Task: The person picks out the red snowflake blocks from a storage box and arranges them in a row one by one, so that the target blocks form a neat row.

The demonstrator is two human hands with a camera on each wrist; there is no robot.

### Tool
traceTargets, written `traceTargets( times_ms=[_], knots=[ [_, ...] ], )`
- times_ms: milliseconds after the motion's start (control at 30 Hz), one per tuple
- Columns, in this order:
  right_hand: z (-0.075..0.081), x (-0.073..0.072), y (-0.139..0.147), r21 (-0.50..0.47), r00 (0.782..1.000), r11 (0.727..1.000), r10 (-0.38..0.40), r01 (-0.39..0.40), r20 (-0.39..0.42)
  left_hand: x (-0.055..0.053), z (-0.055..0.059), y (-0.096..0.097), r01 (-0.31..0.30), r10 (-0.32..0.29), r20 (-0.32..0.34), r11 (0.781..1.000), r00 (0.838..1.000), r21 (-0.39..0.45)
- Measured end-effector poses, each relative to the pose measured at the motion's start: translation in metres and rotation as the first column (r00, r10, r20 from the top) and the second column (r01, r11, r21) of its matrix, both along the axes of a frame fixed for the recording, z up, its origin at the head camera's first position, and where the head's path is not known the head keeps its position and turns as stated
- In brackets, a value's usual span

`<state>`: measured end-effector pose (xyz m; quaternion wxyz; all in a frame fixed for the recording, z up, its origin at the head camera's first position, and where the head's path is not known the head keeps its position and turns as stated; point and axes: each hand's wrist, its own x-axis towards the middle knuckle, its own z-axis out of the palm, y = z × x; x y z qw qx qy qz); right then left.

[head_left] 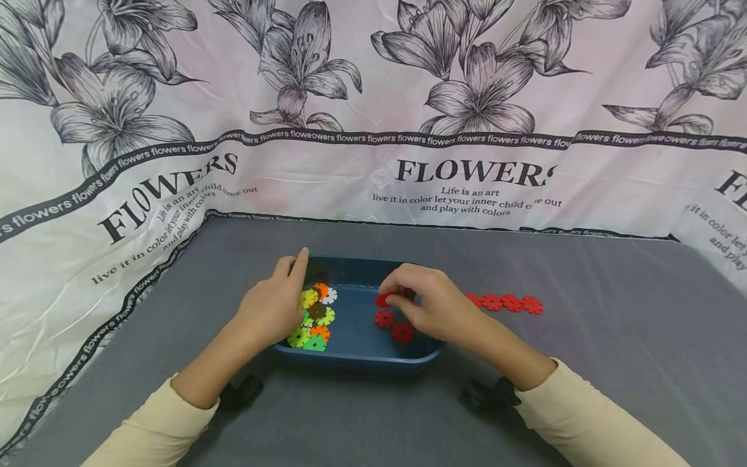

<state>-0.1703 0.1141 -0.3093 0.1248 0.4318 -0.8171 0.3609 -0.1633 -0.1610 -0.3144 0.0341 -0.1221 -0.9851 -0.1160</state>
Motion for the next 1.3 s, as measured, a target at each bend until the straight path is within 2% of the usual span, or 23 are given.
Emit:
traceTargets(
  times_ms=[167,400,600,800,967,1100,1300],
  knots=[
    [0.001,0.000,0.008,-0.034,1.000,0.999,0.020,-0.020,0.014,0.000,0.001,0.001,-0.004,0.004,0.005,1.000,1.000,-0.007],
    [0.006,0.000,0.012,-0.034,0.993,0.999,-0.004,0.008,0.122,0.001,0.000,0.002,-0.015,0.015,0.020,1.000,1.000,0.001],
    [0.009,0.001,0.014,-0.014,0.977,0.999,-0.027,0.031,0.213,0.001,0.000,0.002,-0.007,0.007,-0.001,1.000,1.000,-0.002],
    [0.011,0.005,0.019,-0.041,0.956,0.998,-0.037,0.051,0.291,0.001,0.001,0.003,0.000,0.000,0.005,1.000,1.000,0.003],
    [0.015,0.009,0.027,-0.071,0.949,0.997,-0.019,0.044,0.313,0.001,0.001,0.002,-0.009,0.009,0.009,1.000,1.000,-0.001],
    [0.016,0.007,0.034,-0.091,0.956,0.995,-0.001,0.029,0.293,0.001,0.000,0.001,-0.006,0.006,0.004,1.000,1.000,-0.008],
    [0.016,0.006,0.043,-0.083,0.956,0.995,-0.020,0.047,0.294,0.000,0.000,0.000,-0.003,0.002,-0.009,1.000,1.000,-0.007]
  ],
)
